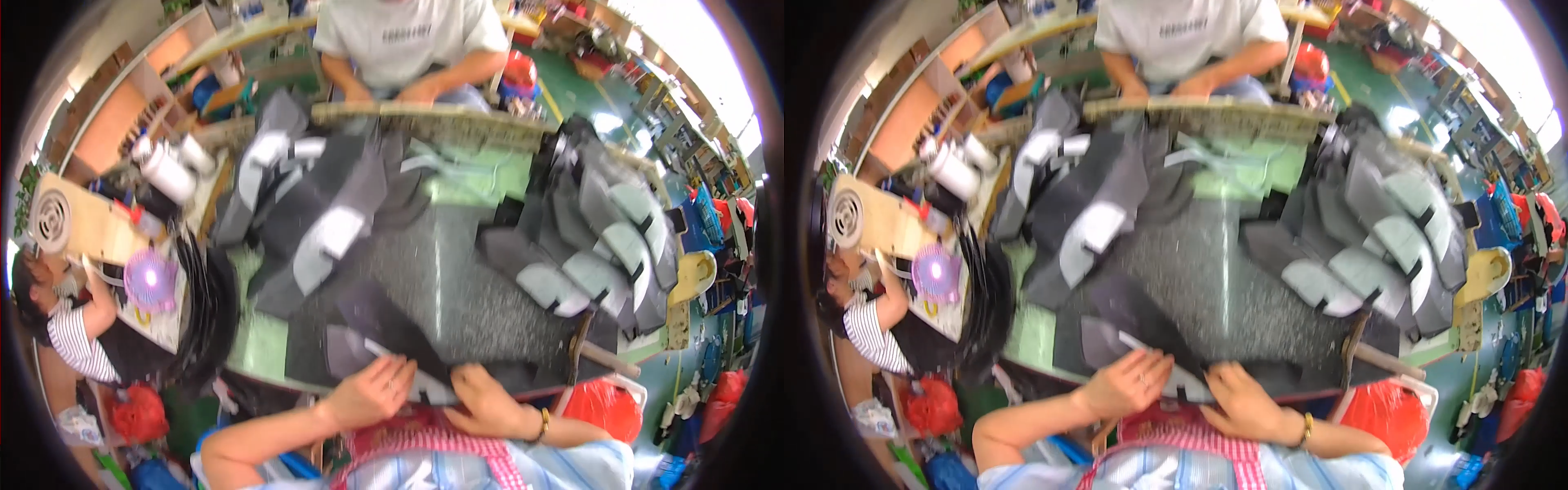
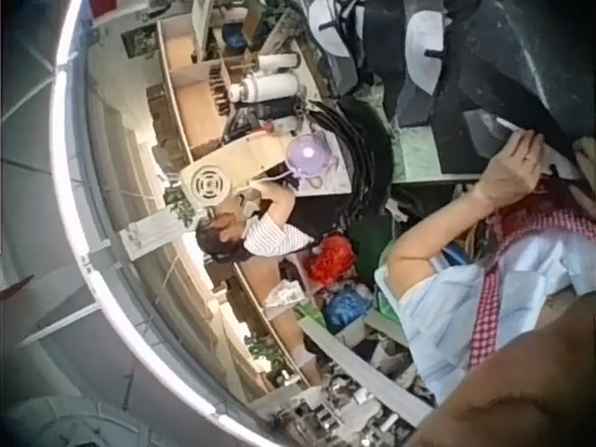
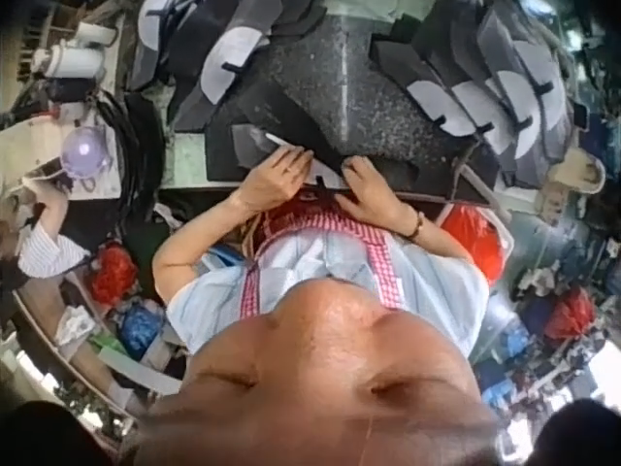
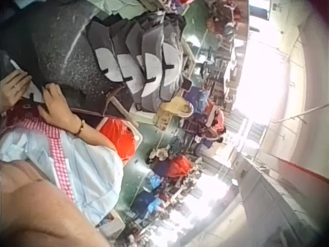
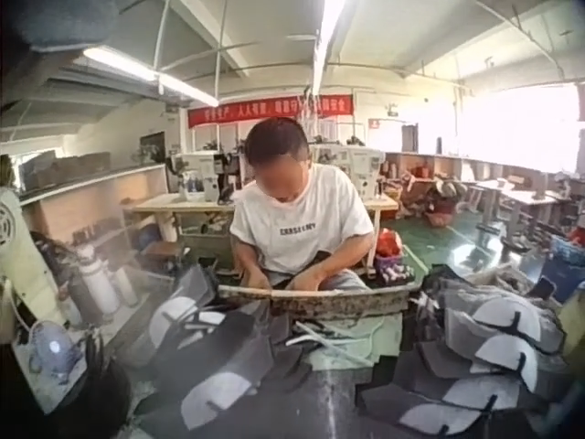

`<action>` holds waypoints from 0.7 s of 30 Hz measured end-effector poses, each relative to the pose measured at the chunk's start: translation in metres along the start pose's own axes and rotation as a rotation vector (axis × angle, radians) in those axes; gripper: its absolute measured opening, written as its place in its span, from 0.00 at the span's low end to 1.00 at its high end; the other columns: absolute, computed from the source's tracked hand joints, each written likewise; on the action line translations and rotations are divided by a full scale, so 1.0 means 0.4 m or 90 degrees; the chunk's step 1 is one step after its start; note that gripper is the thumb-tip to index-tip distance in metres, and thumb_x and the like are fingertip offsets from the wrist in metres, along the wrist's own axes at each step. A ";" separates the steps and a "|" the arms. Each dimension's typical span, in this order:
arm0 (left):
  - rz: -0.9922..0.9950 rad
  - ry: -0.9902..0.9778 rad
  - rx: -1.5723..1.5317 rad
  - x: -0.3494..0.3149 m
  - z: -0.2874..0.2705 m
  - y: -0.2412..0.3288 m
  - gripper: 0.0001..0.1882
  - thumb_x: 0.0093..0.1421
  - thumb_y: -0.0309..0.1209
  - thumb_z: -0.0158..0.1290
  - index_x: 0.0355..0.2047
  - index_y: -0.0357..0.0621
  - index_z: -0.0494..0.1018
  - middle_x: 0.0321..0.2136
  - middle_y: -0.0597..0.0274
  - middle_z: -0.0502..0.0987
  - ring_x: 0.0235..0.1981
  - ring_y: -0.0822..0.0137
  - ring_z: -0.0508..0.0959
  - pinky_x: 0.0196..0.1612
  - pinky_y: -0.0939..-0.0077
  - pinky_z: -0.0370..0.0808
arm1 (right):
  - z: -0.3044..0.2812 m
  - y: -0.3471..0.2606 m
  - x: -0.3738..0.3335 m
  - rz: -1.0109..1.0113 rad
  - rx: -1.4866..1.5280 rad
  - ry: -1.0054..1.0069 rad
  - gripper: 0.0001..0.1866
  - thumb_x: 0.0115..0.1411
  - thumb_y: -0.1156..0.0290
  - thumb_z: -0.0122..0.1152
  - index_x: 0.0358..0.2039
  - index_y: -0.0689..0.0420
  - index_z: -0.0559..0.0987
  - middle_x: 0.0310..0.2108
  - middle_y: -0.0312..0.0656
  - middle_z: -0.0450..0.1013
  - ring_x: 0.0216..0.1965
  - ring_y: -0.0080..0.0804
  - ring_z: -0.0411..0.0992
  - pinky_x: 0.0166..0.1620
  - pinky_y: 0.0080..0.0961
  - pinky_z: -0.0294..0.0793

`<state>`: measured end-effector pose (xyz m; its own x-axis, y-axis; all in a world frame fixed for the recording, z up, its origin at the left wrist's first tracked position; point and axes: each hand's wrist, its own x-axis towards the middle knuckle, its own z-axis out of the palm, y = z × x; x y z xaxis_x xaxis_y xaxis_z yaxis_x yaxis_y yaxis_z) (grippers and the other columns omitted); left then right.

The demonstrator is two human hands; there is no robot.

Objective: Applying adhesive strips and hammering shoe upper components at a manufacturing station.

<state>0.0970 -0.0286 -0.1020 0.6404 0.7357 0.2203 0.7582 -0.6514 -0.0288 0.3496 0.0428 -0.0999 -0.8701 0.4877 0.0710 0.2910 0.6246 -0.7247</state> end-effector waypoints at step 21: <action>-0.507 0.123 -0.221 -0.095 0.026 0.110 0.47 0.33 0.29 0.70 0.57 0.25 0.65 0.57 0.42 0.65 0.59 0.43 0.67 0.60 0.55 0.68 | 0.055 -0.100 0.175 0.141 0.145 0.104 0.21 0.61 0.73 0.59 0.54 0.67 0.72 0.40 0.57 0.76 0.43 0.54 0.74 0.46 0.41 0.73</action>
<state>0.1074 -0.0832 -0.1219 -0.1172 0.9706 0.2101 0.8701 -0.0017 0.4929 0.2683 0.0384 -0.0809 -0.7149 0.6992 -0.0099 0.3539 0.3496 -0.8675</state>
